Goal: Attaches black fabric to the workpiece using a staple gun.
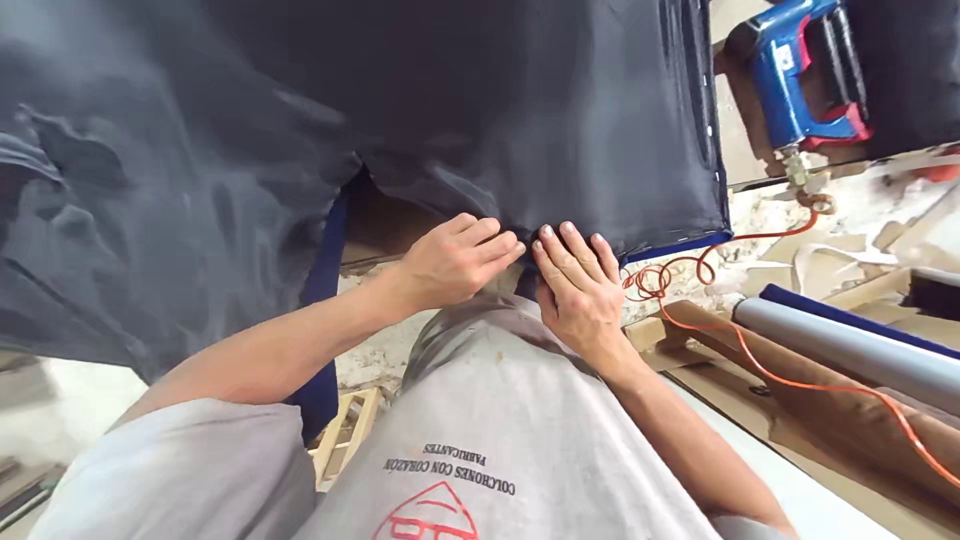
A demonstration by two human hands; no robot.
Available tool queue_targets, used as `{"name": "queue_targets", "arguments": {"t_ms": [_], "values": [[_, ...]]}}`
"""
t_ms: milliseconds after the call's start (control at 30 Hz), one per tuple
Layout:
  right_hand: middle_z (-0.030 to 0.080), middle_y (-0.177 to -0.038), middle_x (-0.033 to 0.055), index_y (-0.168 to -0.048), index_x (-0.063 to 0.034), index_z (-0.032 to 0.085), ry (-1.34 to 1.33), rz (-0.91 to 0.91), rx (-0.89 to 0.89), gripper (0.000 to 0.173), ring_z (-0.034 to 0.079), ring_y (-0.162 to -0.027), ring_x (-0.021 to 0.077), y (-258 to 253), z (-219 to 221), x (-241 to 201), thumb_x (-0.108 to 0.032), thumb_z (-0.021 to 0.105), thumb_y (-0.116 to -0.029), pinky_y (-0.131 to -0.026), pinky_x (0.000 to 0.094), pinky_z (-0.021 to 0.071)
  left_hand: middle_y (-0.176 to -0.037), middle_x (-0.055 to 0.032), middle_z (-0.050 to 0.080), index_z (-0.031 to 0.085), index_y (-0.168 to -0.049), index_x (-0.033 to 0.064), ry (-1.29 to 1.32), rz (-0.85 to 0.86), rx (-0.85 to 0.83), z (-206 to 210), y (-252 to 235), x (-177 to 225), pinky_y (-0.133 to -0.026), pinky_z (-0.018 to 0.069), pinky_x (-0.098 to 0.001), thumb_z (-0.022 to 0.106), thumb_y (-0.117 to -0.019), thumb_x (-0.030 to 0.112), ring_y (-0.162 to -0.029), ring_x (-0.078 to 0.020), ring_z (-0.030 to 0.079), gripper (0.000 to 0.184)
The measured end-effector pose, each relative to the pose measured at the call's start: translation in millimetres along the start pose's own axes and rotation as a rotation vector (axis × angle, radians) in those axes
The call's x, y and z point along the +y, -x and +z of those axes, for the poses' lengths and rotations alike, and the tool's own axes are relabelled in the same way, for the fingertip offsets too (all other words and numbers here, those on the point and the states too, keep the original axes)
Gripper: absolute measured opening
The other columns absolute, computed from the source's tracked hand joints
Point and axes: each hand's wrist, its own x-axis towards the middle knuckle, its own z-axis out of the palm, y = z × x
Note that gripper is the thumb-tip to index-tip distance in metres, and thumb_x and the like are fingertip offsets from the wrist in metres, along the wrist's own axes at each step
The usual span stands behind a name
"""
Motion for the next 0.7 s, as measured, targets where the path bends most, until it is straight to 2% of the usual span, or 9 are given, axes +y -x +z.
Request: {"name": "queue_targets", "arguments": {"t_ms": [133,200,300,433,467,533,567,633,700], "values": [[0.062,-0.146,0.0002,-0.134,-0.0159,0.071,0.032,-0.039,0.017,0.038,0.05,-0.144,0.0225,-0.6,0.3,3.0,-0.017,0.053,-0.1009,-0.123,0.0512,0.0309,-0.128,-0.0075,0.07,0.071,-0.128,0.0102,-0.103,-0.082,0.078,10.3,7.7,10.3,-0.092,0.0479,-0.0414,0.051,-0.1019,0.006,-0.113,-0.0268,0.063,0.033],[0.063,-0.145,0.0006,-0.134,-0.0157,0.071,0.034,-0.063,-0.001,0.037,0.051,-0.142,0.0224,-2.3,-2.8,6.2,-0.017,0.053,-0.1007,-0.122,0.0496,0.0326,-0.133,-0.0069,0.069,0.069,-0.132,0.012,-0.142,-0.167,0.093,15.1,10.6,21.6,-0.097,0.0458,-0.0432,0.049,-0.1029,0.006,-0.121,-0.0269,0.061,0.035],[0.066,-0.142,0.002,-0.132,-0.0146,0.072,0.016,-0.118,-0.048,0.037,0.055,-0.139,0.0232,-8.4,-10.4,13.0,-0.019,0.054,-0.1005,-0.119,0.0477,0.038,-0.143,-0.0046,0.064,0.067,-0.135,0.014,-0.19,-0.349,0.086,17.8,14.2,41.6,-0.111,0.0404,-0.0477,0.049,-0.1041,0.009,-0.139,-0.026,0.053,0.037],[0.065,-0.143,0.0038,-0.133,-0.0146,0.07,-0.005,-0.218,-0.132,0.038,0.058,-0.135,0.0242,-19.3,-20.6,24.2,-0.024,0.053,-0.1001,-0.11,0.0461,0.0434,-0.15,-0.0028,0.059,0.066,-0.137,0.0153,-0.219,-0.621,0.157,29.7,16.7,67.1,-0.117,0.0342,-0.049,0.052,-0.1038,0.015,-0.145,-0.0234,0.046,0.036],[0.064,-0.143,0.005,-0.132,-0.0141,0.07,-0.017,-0.243,-0.152,0.038,0.058,-0.133,0.025,-22.6,-22.9,26.4,-0.023,0.053,-0.1001,-0.107,0.0456,0.0441,-0.148,-0.002,0.06,0.068,-0.135,0.0148,-0.225,-0.681,0.225,34.2,16.4,75.7,-0.116,0.0344,-0.0475,0.053,-0.1033,0.017,-0.144,-0.0223,0.047,0.035],[0.066,-0.14,0.0064,-0.128,-0.0138,0.071,-0.032,-0.29,-0.173,0.035,0.06,-0.128,0.0263,-30.6,-27.8,30.3,-0.021,0.053,-0.1001,-0.102,0.044,0.0462,-0.137,-0.0021,0.068,0.072,-0.126,0.0135,-0.223,-0.729,0.431,42.0,12.5,92.6,-0.108,0.0385,-0.0431,0.057,-0.1008,0.017,-0.13,-0.0218,0.057,0.03],[0.067,-0.138,0.0071,-0.127,-0.0141,0.072,-0.038,-0.309,-0.183,0.033,0.061,-0.126,0.027,-34.2,-29.7,32.2,-0.021,0.054,-0.1,-0.1,0.0435,0.047,-0.136,-0.0021,0.068,0.071,-0.126,0.0146,-0.215,-0.722,0.474,42.9,9.0,99.5,-0.104,0.0396,-0.0406,0.057,-0.1014,0.018,-0.124,-0.022,0.058,0.028],[0.07,-0.129,0.0092,-0.119,-0.0144,0.074,-0.052,-0.34,-0.204,0.028,0.063,-0.12,0.0291,-40.1,-33.7,35.9,-0.021,0.057,-0.0985,-0.095,0.0434,0.0494,-0.139,-0.0014,0.066,0.068,-0.131,0.0183,-0.186,-0.727,0.437,44.5,-2.3,110.6,-0.1,0.0419,-0.0384,0.056,-0.1026,0.017,-0.119,-0.0222,0.06,0.031],[0.071,-0.119,0.0107,-0.108,-0.0141,0.075,-0.045,-0.374,-0.229,0.022,0.064,-0.113,0.0307,-43.9,-36.7,38.5,-0.024,0.058,-0.0979,-0.09,0.0441,0.0501,-0.146,0.0014,0.062,0.064,-0.139,0.0235,-0.141,-0.807,0.328,48.5,-14.5,116.2,-0.095,0.0417,-0.0395,0.052,-0.1024,0.016,-0.119,-0.0225,0.06,0.039]]}}
